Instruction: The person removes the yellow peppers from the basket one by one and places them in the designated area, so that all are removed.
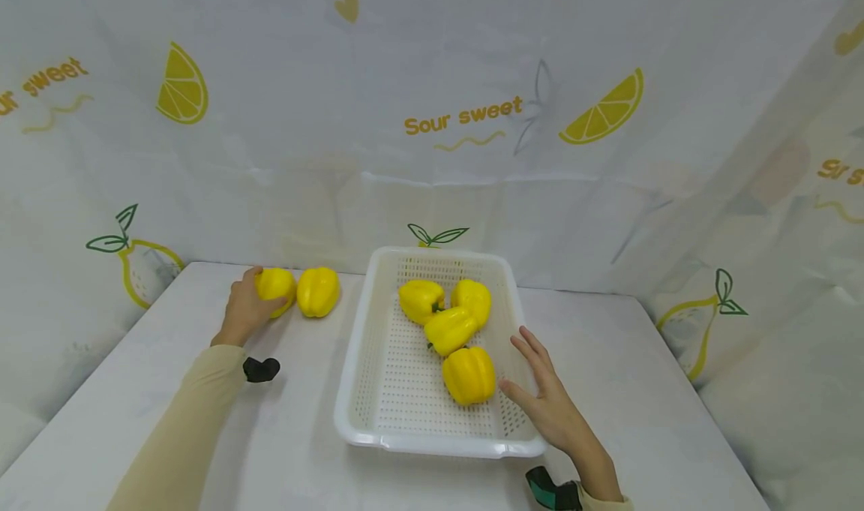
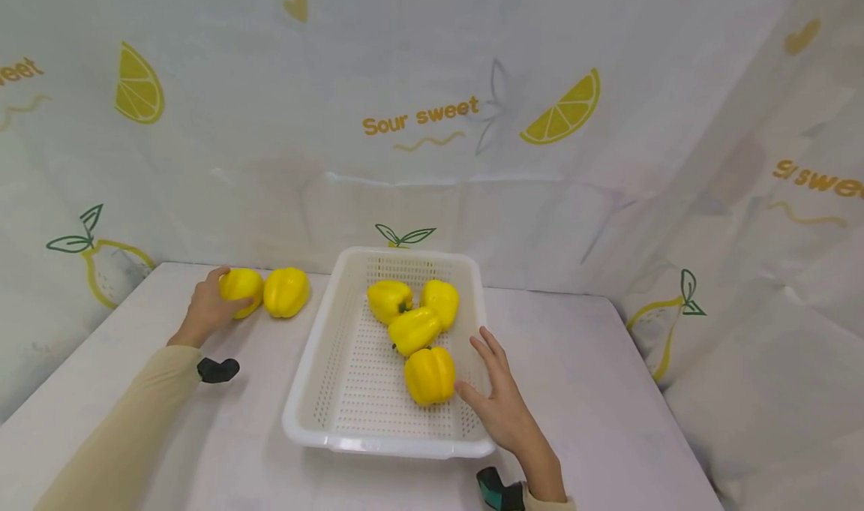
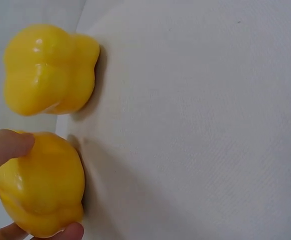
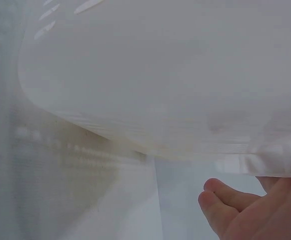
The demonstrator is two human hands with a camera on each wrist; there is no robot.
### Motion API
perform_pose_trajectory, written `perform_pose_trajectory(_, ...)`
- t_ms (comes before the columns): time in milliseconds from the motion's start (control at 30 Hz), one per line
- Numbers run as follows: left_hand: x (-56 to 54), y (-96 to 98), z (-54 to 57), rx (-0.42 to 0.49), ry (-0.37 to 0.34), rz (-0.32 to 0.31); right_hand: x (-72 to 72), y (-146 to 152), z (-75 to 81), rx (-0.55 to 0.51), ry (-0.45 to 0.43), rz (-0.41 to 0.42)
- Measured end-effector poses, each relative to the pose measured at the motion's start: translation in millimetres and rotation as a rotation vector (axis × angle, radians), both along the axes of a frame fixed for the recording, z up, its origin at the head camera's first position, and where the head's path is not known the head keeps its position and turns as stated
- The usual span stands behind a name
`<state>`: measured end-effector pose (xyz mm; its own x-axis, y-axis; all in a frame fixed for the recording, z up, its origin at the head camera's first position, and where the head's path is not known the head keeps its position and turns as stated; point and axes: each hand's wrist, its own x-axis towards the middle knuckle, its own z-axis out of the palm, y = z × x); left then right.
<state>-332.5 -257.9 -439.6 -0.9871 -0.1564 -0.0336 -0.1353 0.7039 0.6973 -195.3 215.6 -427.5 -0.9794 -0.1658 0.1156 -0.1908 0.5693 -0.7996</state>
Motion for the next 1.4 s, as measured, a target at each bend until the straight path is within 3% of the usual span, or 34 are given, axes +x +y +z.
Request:
perform_pose_trajectory(600,4.4,-3.3,-5.3,0.0,0.003,0.034,-0.1,0,0.5,-0.008,0.009,0.02)
perform_pose_trajectory(1100,14.5,-3.0,-2.5,-0.002,0.215,0.072,-0.4,2,0.2,-0.001,0.005,0.022)
perform_pose_trajectory(1400,17.7,2.7,2.2,0.01,0.337,0.062,-0.4,1,0.0,-0.014,0.003,0.02)
